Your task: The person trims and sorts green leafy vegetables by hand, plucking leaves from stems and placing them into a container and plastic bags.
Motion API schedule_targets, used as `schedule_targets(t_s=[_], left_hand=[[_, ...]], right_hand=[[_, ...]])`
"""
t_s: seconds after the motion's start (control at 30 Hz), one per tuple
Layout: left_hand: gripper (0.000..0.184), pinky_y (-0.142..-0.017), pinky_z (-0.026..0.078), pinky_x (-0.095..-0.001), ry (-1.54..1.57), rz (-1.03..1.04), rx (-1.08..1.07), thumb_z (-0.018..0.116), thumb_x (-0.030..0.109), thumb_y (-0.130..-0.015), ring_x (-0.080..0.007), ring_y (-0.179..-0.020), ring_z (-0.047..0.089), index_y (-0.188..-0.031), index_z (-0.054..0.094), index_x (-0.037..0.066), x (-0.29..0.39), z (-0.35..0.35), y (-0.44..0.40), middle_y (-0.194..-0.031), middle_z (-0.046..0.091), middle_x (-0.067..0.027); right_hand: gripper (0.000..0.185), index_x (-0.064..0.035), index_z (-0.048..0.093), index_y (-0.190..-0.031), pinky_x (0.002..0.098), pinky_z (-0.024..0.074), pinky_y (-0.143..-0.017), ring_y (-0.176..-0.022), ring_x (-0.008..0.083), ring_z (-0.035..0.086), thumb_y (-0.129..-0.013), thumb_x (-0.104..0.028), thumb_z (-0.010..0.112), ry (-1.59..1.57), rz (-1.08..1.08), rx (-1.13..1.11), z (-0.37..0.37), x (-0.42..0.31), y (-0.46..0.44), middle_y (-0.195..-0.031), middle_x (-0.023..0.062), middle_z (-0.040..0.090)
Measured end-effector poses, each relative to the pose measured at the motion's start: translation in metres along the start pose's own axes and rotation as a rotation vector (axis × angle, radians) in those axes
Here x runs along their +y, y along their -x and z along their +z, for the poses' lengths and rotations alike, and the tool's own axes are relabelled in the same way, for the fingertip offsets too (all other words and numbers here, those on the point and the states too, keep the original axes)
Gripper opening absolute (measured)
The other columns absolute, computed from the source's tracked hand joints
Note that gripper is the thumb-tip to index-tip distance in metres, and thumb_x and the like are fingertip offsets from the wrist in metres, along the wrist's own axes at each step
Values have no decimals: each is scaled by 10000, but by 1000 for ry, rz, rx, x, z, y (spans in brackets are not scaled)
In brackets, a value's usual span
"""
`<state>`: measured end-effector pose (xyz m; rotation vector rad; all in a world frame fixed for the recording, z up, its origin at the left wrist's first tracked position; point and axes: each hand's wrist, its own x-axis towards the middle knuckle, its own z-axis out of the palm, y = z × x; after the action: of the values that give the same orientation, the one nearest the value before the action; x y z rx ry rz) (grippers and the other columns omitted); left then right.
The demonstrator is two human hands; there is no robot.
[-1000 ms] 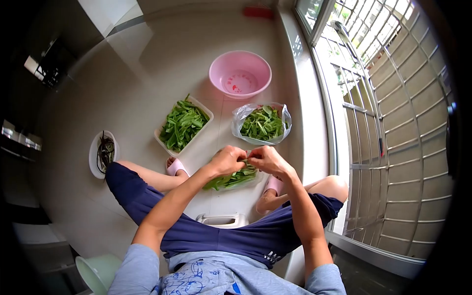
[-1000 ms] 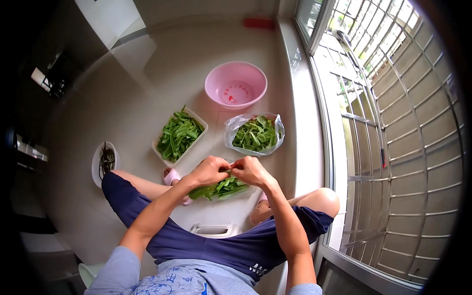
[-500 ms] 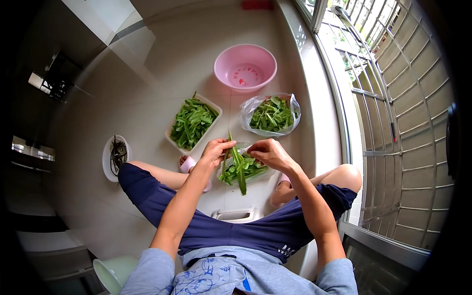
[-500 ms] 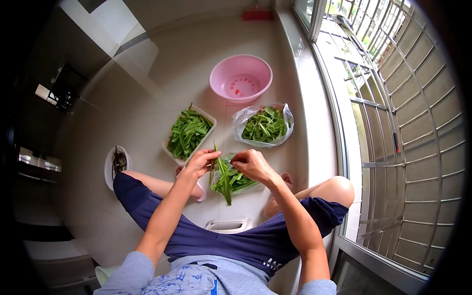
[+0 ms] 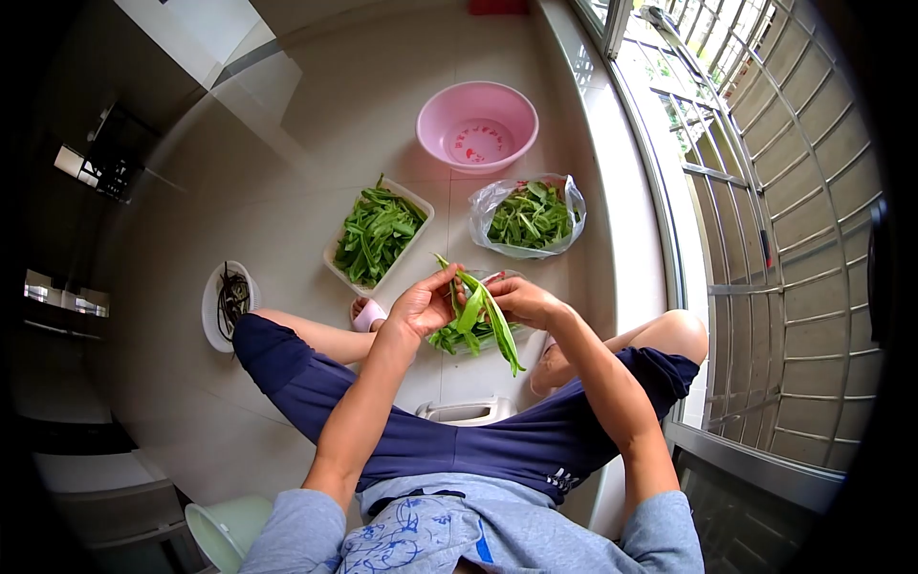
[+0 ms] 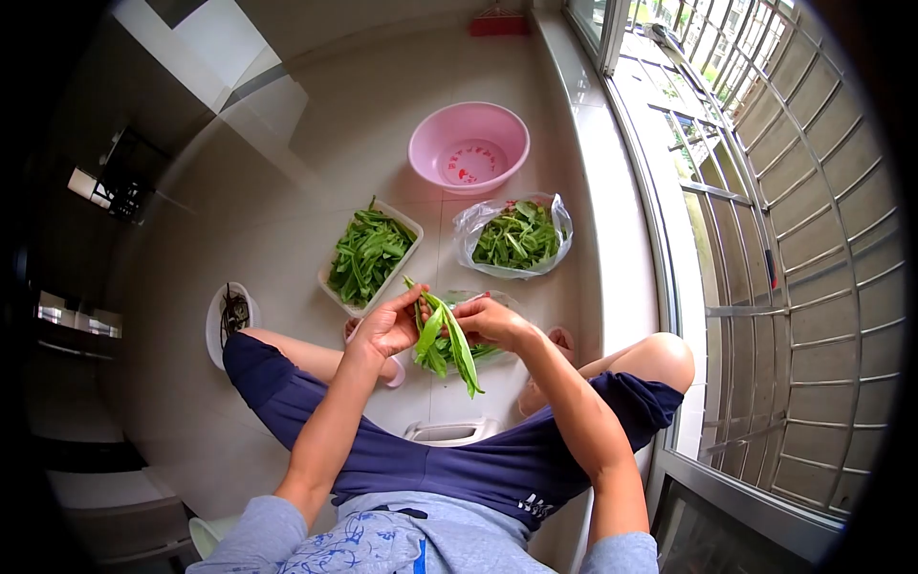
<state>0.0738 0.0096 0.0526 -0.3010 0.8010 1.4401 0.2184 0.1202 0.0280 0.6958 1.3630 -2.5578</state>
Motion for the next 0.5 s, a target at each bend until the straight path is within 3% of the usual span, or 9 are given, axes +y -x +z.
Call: schedule_targets(t_s=[0.07,0.13,0.4,0.5], left_hand=[[124,-571,441,-258,32,32,-12,585,111,-728,-139,-599,495,-810,559,21,-1,1,1,-664,520,-37],[126,-567,441,-259,46,49,-14,583,113,-730,-141,-601,495,-817,557,26,-2,4,5,-673,518,-36],[148,-586,453,-239,52,210,-2,575,98,-735,-132,-628,497,-849,542,9,-15,6,5,-705,511,-46],[120,-559,430,-260,87,264,27,570,132,-744,-136,-594,480,-811,549,34,-17,6,4,-675,501,-34]], right_hand=[[147,-12,561,-880,180,437,-586,-611,70,511,-756,-88,537,-234,9,-146,5,8,-4,-758,17,560],[98,-17,569,-781,184,418,-566,-613,85,503,-729,-100,571,-231,-10,-195,9,1,1,-703,6,535],[62,-60,560,-729,190,370,-472,-525,63,445,-739,-120,557,-108,-26,-75,23,3,3,-623,-22,495],[78,-24,567,-752,184,342,-432,-462,73,417,-739,-95,537,-245,-16,-55,18,4,1,-592,-12,489]])
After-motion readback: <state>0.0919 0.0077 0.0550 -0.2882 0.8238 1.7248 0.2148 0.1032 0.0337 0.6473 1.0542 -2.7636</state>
